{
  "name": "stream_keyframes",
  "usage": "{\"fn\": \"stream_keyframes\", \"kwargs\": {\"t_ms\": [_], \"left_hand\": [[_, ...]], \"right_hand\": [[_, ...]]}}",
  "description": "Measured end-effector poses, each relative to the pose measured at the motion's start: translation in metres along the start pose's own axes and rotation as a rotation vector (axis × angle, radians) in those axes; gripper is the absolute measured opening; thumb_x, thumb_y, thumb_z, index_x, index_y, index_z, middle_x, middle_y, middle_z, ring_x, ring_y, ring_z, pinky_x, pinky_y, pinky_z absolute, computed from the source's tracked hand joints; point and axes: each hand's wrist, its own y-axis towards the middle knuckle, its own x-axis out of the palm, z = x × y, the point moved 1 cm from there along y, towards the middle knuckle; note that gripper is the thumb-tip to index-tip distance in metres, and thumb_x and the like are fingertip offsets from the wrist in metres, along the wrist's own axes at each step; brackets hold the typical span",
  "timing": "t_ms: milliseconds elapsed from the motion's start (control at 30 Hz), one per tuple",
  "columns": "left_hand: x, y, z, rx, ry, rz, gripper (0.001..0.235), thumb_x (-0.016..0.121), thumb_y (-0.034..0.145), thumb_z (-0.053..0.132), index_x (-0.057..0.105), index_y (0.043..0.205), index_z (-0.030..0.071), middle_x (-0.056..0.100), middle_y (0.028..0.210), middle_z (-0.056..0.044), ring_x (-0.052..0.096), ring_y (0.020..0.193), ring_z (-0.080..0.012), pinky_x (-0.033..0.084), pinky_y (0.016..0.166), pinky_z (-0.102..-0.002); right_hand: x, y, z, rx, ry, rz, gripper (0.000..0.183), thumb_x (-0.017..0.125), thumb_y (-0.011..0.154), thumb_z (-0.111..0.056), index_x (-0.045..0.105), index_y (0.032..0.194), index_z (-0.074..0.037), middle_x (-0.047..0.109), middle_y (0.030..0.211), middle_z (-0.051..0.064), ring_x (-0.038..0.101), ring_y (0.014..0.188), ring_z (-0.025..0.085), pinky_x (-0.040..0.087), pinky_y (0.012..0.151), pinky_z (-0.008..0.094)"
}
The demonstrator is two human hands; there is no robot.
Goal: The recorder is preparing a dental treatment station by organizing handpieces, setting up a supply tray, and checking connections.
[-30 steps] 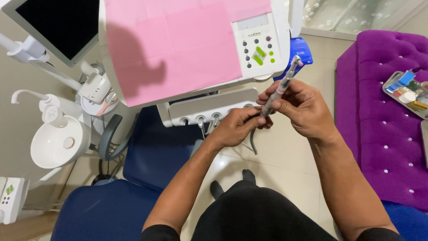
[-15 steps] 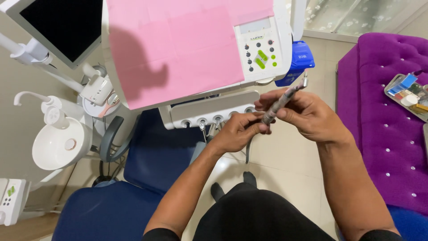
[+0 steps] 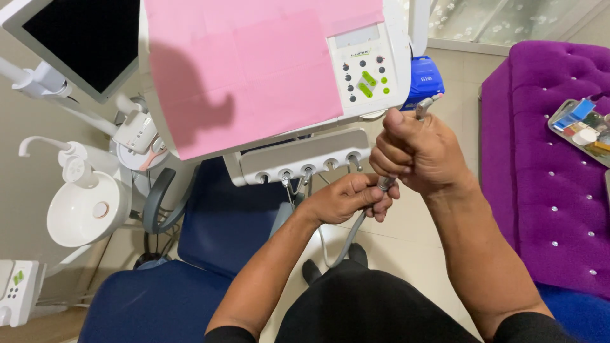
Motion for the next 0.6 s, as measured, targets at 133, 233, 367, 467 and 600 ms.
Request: {"fn": "stream_keyframes", "kwargs": {"t_ms": [133, 233, 367, 467, 600], "left_hand": [[0.005, 0.007, -0.007, 0.031, 0.234, 0.217, 0.033, 0.054, 0.114, 0.031, 0.059, 0.121, -0.001, 0.061, 0.094, -0.002, 0.066, 0.093, -0.0139, 0.052, 0.083, -0.028], [0.007, 0.012, -0.012, 0.15, 0.385, 0.359, 0.022, 0.055, 0.112, 0.019, 0.063, 0.113, -0.001, 0.071, 0.096, -0.006, 0.068, 0.092, -0.0146, 0.056, 0.086, -0.031], [0.013, 0.014, -0.007, 0.215, 0.782, 0.689, 0.012, 0.057, 0.101, 0.002, 0.066, 0.108, -0.002, 0.074, 0.094, -0.01, 0.072, 0.09, -0.0156, 0.058, 0.084, -0.033], [0.014, 0.014, -0.005, 0.234, 0.781, 0.756, 0.019, 0.057, 0.099, -0.001, 0.064, 0.117, -0.003, 0.074, 0.102, -0.012, 0.07, 0.097, -0.0165, 0.055, 0.088, -0.032], [-0.002, 0.006, -0.016, 0.266, 0.463, 0.619, 0.016, 0.054, 0.109, 0.008, 0.062, 0.119, -0.003, 0.069, 0.105, -0.01, 0.069, 0.104, -0.0165, 0.058, 0.099, -0.033]], "right_hand": [[0.027, 0.005, 0.001, -0.081, -0.258, 0.219, 0.048, 0.055, 0.11, -0.029, 0.04, 0.068, -0.014, 0.033, 0.053, -0.003, 0.031, 0.045, 0.008, 0.028, 0.044, 0.029], [0.039, 0.01, 0.008, -0.142, -0.463, 0.377, 0.049, 0.056, 0.108, -0.028, 0.042, 0.064, -0.013, 0.038, 0.05, -0.002, 0.034, 0.042, 0.008, 0.029, 0.04, 0.028], [0.032, 0.013, 0.026, -0.269, -0.634, 0.498, 0.045, 0.056, 0.109, -0.029, 0.049, 0.069, -0.01, 0.045, 0.055, -0.002, 0.041, 0.047, 0.007, 0.033, 0.042, 0.026], [0.017, 0.006, 0.033, -0.315, -0.715, 0.445, 0.033, 0.057, 0.111, -0.026, 0.052, 0.084, -0.007, 0.051, 0.071, 0.0, 0.046, 0.06, 0.006, 0.038, 0.051, 0.024], [0.003, -0.007, 0.016, -0.239, -0.637, 0.159, 0.016, 0.055, 0.11, -0.018, 0.055, 0.117, -0.003, 0.062, 0.106, 0.006, 0.059, 0.091, 0.007, 0.05, 0.077, 0.022]]}}
